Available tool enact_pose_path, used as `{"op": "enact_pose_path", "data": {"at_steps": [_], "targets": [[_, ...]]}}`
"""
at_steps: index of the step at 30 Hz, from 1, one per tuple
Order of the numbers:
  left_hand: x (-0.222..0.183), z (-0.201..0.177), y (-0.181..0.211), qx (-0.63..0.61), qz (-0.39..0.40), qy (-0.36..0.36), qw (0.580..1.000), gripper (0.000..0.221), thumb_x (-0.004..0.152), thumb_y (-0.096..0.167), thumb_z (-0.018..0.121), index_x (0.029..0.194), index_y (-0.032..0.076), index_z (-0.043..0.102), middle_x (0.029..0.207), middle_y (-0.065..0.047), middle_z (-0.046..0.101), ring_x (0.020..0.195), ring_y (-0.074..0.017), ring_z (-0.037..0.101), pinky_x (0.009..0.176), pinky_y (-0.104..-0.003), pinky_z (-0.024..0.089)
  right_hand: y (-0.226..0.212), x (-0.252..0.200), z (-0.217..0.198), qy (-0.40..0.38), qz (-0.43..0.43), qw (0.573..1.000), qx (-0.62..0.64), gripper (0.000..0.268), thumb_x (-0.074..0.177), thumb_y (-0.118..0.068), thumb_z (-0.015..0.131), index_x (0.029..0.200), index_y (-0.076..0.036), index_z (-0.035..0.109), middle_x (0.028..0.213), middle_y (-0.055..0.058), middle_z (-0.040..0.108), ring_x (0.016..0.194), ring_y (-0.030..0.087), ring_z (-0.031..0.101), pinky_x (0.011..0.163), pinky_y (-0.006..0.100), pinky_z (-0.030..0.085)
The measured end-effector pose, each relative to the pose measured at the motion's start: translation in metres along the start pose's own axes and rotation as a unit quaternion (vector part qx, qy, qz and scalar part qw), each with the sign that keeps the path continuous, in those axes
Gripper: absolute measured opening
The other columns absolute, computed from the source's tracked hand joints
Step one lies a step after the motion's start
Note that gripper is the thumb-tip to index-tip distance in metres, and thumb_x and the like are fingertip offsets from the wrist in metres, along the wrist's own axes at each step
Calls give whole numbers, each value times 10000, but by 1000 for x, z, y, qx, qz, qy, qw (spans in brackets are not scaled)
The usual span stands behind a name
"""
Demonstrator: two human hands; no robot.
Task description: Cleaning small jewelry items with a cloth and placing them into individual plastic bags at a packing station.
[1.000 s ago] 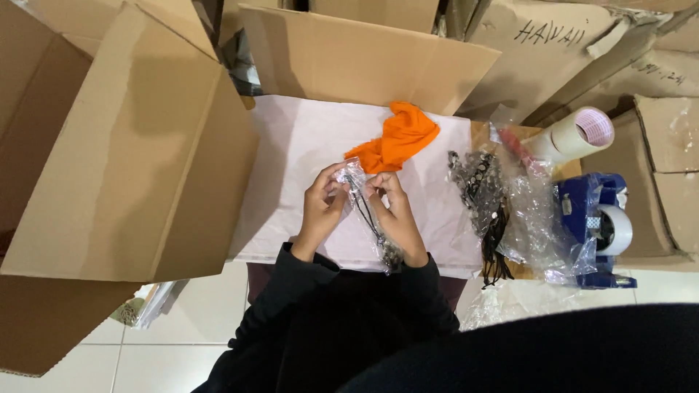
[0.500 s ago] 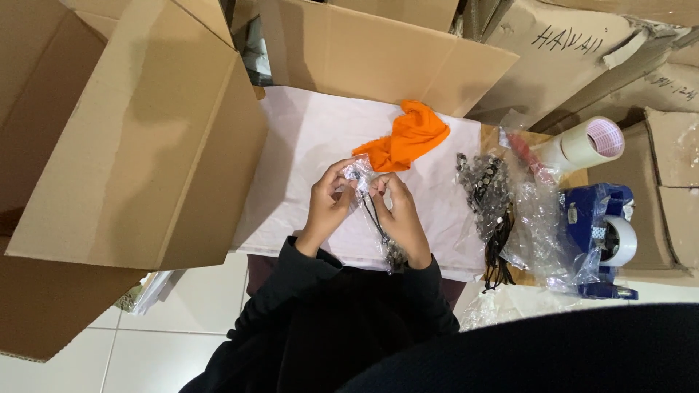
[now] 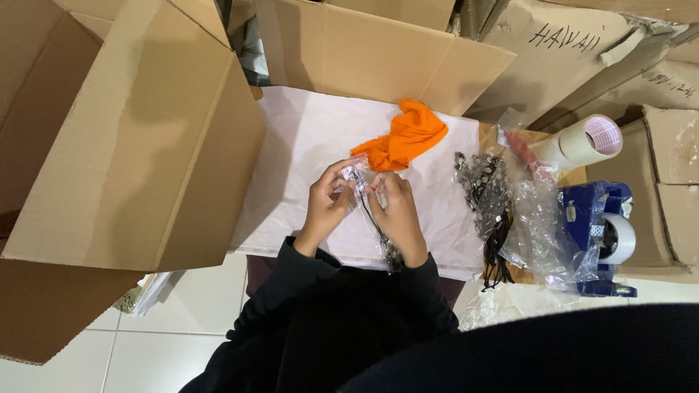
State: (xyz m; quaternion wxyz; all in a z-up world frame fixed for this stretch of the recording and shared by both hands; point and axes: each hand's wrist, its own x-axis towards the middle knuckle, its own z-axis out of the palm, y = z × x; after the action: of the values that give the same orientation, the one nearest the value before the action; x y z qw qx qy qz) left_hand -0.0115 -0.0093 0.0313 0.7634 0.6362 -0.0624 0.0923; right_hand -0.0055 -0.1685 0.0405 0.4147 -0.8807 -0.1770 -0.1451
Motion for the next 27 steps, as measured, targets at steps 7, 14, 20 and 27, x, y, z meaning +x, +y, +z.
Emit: {"op": "enact_pose_path", "data": {"at_steps": [7,14,20,27], "targets": [[0,-3,-31,-51,8,-3,999,511,896,-13,741,1380,37,583,1117,-124,663,809,-124,693,698,-266,633,6,-2,1,41,-23,999,-6,262,819,-39,792,921,-111,562,793,47,665,767,287,668,785,392,479],[-1,-4,-41,-65,-2,-6,998,515,850,-83,745,1334,0,588,1185,-137,679,800,-135,710,714,-272,646,-17,2,-9,96,39,992,72,387,791,-25,839,1073,-17,574,968,184,645,857,382,694,791,436,557],[-1,0,-28,-80,4,-49,996,587,802,-113,777,1346,-2,589,1182,-129,687,806,-137,717,730,-272,654,-8,-1,4,87,90,978,170,231,935,2,708,1145,-13,611,773,111,703,659,199,702,636,308,580],[-2,4,-5,-95,7,-68,993,572,816,-125,759,1351,-21,586,1069,-109,683,808,-118,698,742,-283,661,-4,-3,2,79,76,977,181,349,925,-3,716,1228,-24,544,769,114,714,667,175,673,642,303,584]]}}
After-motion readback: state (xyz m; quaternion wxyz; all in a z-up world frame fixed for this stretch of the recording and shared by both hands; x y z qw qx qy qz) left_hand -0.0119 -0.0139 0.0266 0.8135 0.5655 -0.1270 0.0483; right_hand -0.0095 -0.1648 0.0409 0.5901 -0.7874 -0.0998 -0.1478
